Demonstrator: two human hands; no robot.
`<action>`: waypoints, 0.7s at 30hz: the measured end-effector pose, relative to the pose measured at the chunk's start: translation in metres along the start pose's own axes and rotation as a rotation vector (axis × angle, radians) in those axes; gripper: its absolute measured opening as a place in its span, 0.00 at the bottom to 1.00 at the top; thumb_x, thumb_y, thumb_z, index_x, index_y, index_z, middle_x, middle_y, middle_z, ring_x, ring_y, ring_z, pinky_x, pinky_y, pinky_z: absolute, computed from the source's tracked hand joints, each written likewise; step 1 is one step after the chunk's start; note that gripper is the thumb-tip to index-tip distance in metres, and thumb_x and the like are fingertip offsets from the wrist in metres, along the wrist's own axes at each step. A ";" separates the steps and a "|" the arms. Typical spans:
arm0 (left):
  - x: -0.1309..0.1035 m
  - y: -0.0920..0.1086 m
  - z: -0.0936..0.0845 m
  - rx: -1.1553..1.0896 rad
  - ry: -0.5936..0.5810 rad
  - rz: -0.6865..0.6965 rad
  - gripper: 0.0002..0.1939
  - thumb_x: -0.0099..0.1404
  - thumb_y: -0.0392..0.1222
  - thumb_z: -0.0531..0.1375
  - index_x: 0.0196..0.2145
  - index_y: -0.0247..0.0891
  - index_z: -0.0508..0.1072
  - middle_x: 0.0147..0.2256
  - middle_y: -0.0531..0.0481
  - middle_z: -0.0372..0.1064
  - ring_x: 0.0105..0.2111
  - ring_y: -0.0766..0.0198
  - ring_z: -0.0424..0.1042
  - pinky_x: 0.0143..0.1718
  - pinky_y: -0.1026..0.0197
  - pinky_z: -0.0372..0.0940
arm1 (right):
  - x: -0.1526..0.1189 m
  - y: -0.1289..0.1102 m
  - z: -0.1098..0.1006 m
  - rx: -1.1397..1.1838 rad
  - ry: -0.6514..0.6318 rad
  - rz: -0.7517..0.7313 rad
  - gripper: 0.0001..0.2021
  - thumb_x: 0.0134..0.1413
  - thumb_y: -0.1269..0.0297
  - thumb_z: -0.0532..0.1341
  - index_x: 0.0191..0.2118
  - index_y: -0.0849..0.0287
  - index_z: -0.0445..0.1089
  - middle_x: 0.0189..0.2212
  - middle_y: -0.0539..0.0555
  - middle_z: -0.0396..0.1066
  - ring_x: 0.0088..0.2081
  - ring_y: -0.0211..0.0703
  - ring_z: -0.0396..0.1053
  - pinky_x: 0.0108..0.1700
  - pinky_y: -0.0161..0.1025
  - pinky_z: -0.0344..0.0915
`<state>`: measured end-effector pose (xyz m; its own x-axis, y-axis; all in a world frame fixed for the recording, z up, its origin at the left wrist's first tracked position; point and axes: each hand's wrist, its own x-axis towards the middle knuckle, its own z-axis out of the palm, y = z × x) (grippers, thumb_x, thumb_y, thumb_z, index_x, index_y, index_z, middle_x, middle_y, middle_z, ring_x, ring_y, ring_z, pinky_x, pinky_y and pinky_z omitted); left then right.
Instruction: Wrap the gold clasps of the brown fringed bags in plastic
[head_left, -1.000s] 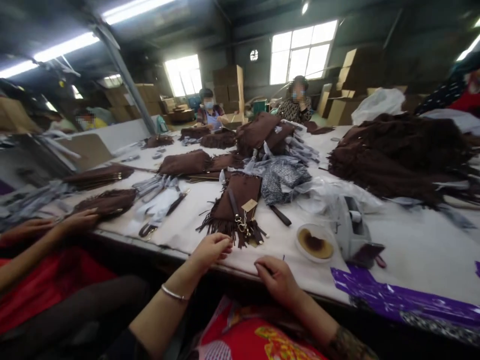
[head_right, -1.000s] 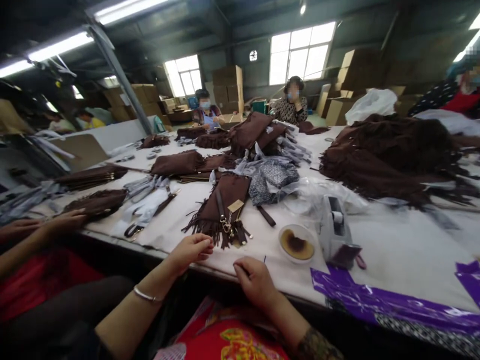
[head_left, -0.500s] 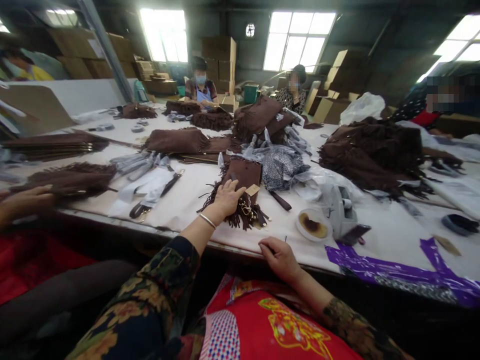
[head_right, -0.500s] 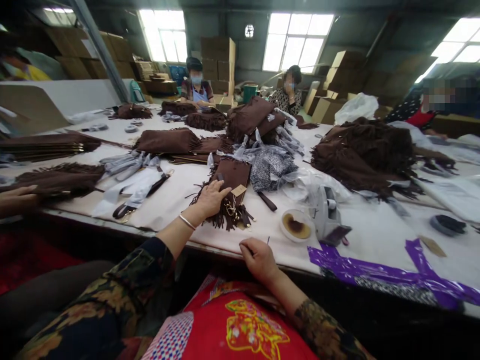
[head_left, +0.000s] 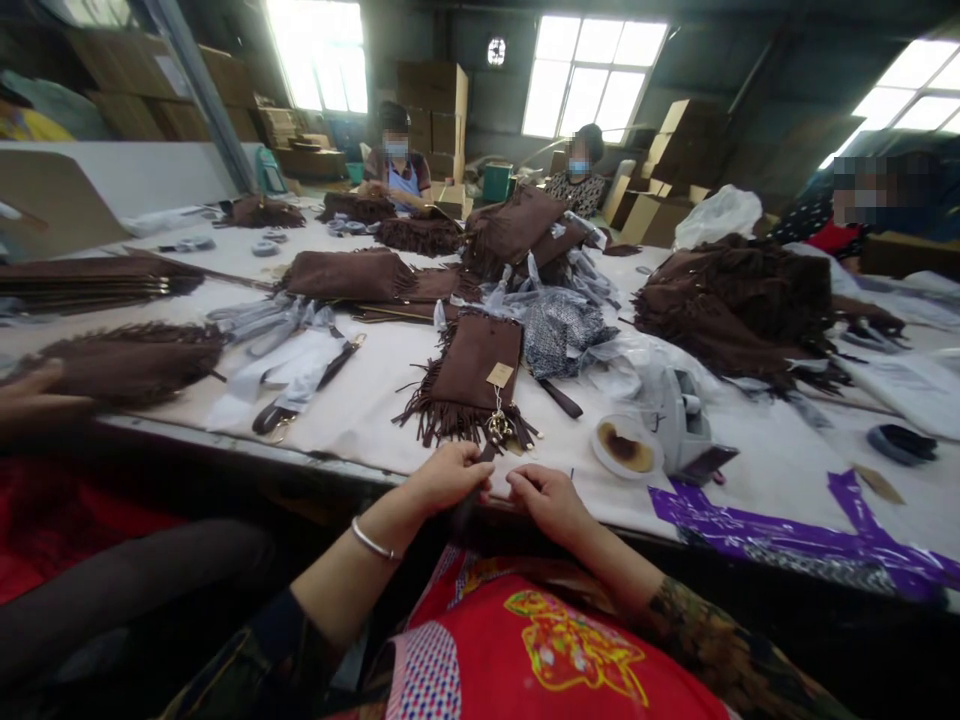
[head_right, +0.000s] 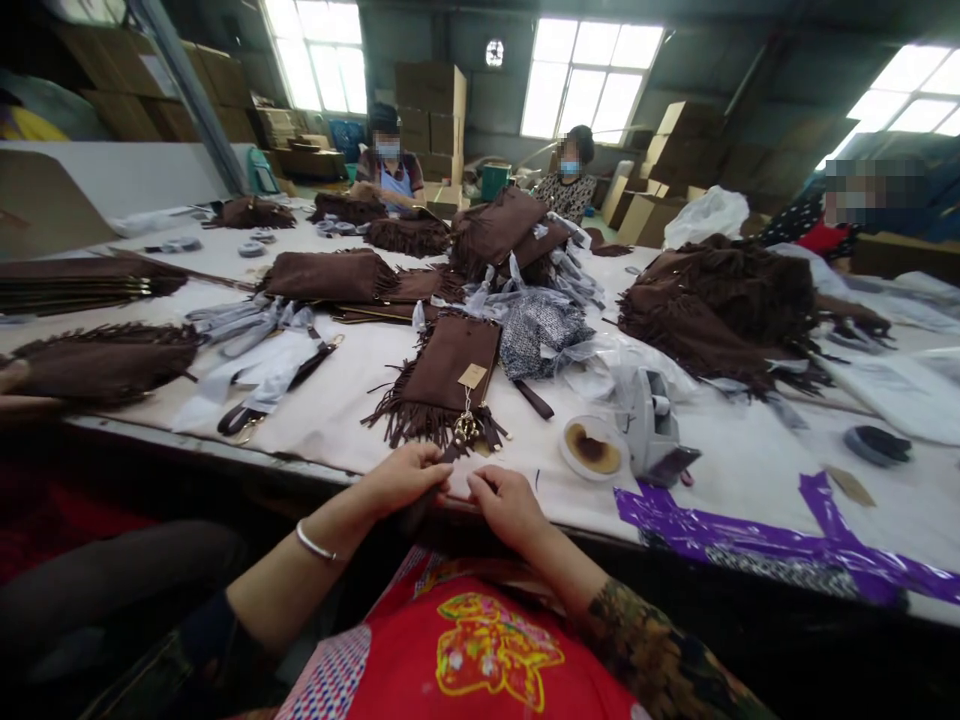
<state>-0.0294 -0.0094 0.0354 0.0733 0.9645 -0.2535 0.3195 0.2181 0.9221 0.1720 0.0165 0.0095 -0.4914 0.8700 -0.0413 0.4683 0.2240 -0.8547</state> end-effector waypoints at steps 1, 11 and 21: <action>-0.006 -0.004 0.011 -0.167 -0.009 -0.030 0.08 0.62 0.46 0.60 0.30 0.39 0.71 0.27 0.48 0.73 0.26 0.60 0.72 0.29 0.61 0.64 | 0.000 -0.006 0.002 0.062 -0.051 0.037 0.19 0.62 0.51 0.54 0.29 0.59 0.72 0.24 0.50 0.71 0.26 0.39 0.68 0.30 0.36 0.63; -0.002 0.004 0.043 -0.552 0.057 -0.197 0.15 0.61 0.51 0.64 0.32 0.34 0.74 0.29 0.50 0.72 0.27 0.65 0.70 0.26 0.66 0.61 | -0.028 -0.018 0.007 0.334 -0.098 0.275 0.16 0.52 0.51 0.63 0.28 0.60 0.68 0.18 0.48 0.68 0.20 0.36 0.62 0.22 0.33 0.57; 0.021 -0.005 0.051 -1.033 -0.040 -0.273 0.10 0.60 0.39 0.67 0.36 0.32 0.72 0.29 0.48 0.72 0.27 0.64 0.74 0.27 0.65 0.69 | 0.000 -0.016 -0.063 -0.157 0.090 -0.037 0.12 0.60 0.62 0.58 0.27 0.57 0.72 0.23 0.49 0.74 0.27 0.38 0.69 0.31 0.34 0.60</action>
<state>0.0190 0.0024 0.0105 0.1569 0.8625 -0.4812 -0.6238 0.4643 0.6287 0.2105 0.0410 0.0554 -0.4456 0.8943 0.0411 0.5637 0.3160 -0.7631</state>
